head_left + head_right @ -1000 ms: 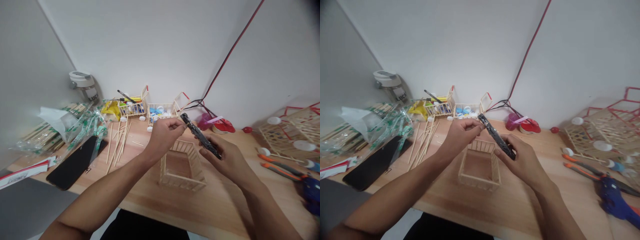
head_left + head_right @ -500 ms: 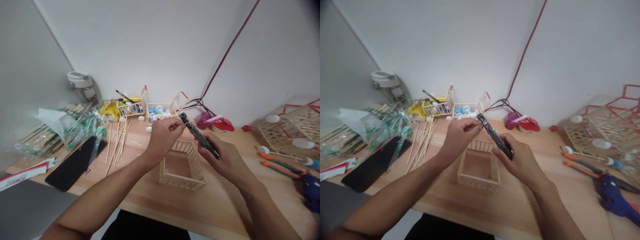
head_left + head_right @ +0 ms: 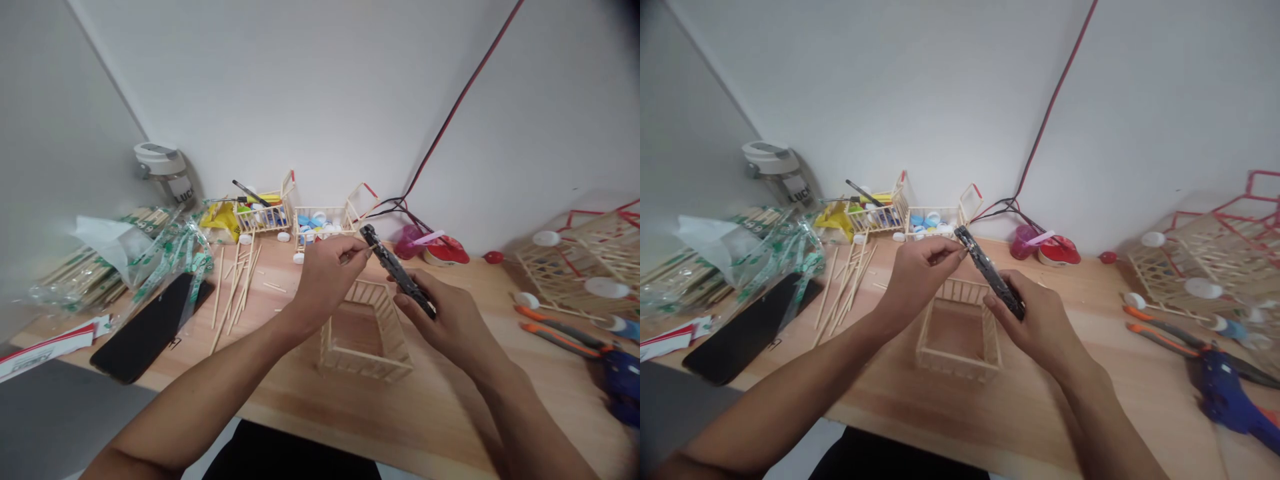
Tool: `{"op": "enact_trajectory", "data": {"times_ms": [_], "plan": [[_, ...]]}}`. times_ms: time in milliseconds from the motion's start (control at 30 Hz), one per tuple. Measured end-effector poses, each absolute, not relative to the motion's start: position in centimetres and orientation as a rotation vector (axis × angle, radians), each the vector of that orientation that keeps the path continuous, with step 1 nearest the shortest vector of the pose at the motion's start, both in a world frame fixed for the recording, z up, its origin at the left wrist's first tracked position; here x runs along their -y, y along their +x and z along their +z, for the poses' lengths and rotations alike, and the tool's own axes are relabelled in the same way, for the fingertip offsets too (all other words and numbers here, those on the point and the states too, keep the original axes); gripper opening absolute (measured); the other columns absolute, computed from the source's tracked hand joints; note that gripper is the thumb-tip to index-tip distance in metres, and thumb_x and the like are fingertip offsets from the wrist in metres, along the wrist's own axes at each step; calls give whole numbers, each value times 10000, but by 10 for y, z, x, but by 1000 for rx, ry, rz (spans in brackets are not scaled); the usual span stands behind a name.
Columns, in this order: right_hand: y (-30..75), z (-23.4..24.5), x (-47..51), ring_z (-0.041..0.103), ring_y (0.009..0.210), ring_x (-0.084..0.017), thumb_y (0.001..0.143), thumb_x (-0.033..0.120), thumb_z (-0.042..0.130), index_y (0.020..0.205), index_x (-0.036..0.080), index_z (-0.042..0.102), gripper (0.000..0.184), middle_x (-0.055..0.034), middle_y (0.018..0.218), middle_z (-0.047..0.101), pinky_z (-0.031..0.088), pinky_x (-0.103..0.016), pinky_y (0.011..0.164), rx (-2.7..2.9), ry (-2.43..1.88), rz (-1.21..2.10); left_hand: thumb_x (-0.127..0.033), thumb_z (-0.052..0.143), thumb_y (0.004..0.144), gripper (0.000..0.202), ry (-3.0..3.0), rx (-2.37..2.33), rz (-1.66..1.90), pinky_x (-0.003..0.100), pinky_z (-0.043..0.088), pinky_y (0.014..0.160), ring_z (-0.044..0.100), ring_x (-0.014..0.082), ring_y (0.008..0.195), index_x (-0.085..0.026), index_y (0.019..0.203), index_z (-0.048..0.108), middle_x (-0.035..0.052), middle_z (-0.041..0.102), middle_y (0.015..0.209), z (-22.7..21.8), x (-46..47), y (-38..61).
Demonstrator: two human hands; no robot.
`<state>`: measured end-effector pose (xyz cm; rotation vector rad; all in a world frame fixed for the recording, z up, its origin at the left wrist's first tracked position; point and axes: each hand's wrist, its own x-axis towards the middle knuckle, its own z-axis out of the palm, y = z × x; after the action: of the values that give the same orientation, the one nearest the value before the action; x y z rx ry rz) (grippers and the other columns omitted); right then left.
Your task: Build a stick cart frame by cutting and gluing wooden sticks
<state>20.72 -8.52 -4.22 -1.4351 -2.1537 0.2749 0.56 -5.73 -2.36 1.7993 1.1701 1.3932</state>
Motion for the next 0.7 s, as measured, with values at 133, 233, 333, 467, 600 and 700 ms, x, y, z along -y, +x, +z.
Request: {"op": "enact_trajectory", "data": {"times_ms": [133, 233, 333, 467, 600, 700], "plan": [[208, -43, 85, 669, 707, -216, 949, 568, 440, 975, 210, 620, 402, -56, 844, 734, 445, -300, 593, 2154, -1471, 283, -142, 582, 853, 173, 1846, -1169, 1378, 226, 403, 681, 589, 117, 726, -161, 726, 699, 10, 695, 757, -22, 58, 4], [209, -43, 84, 663, 693, -218, 942, 614, 416, 965, 210, 612, 449, -60, 839, 730, 443, -303, 589, 2136, -1488, 287, -221, 534, 917, 246, 1841, -1151, 1313, 227, 404, 646, 572, 112, 663, -156, 738, 691, 13, 666, 700, -22, 55, 1], [212, -42, 83, 655, 682, -217, 938, 639, 403, 957, 211, 613, 478, -66, 842, 728, 441, -304, 583, 2113, -1500, 289, -306, 458, 975, 308, 1684, -1074, 1281, 218, 434, 612, 600, 112, 646, -147, 881, 704, 39, 687, 759, -23, 49, -4], [215, -43, 81, 621, 631, -212, 932, 659, 389, 963, 206, 623, 510, -56, 778, 702, 427, -309, 564, 2084, -1531, 292, -328, 436, 995, 311, 1296, -1010, 1292, 199, 470, 618, 655, 124, 707, -129, 959, 672, 77, 721, 820, -22, 39, -13], [220, -45, 79, 620, 654, -213, 932, 655, 381, 989, 205, 626, 516, -54, 795, 695, 437, -324, 597, 2030, -1529, 284, -367, 457, 997, 321, 1031, -956, 1283, 199, 477, 598, 655, 119, 662, -128, 926, 660, 68, 721, 769, -19, 31, -20], [224, -46, 77, 612, 643, -201, 946, 633, 376, 963, 214, 619, 485, -37, 763, 678, 436, -324, 602, 1975, -1536, 312, -391, 489, 986, 324, 969, -930, 1266, 215, 487, 580, 656, 128, 644, -124, 918, 659, 70, 720, 763, -19, 29, -22]]}}
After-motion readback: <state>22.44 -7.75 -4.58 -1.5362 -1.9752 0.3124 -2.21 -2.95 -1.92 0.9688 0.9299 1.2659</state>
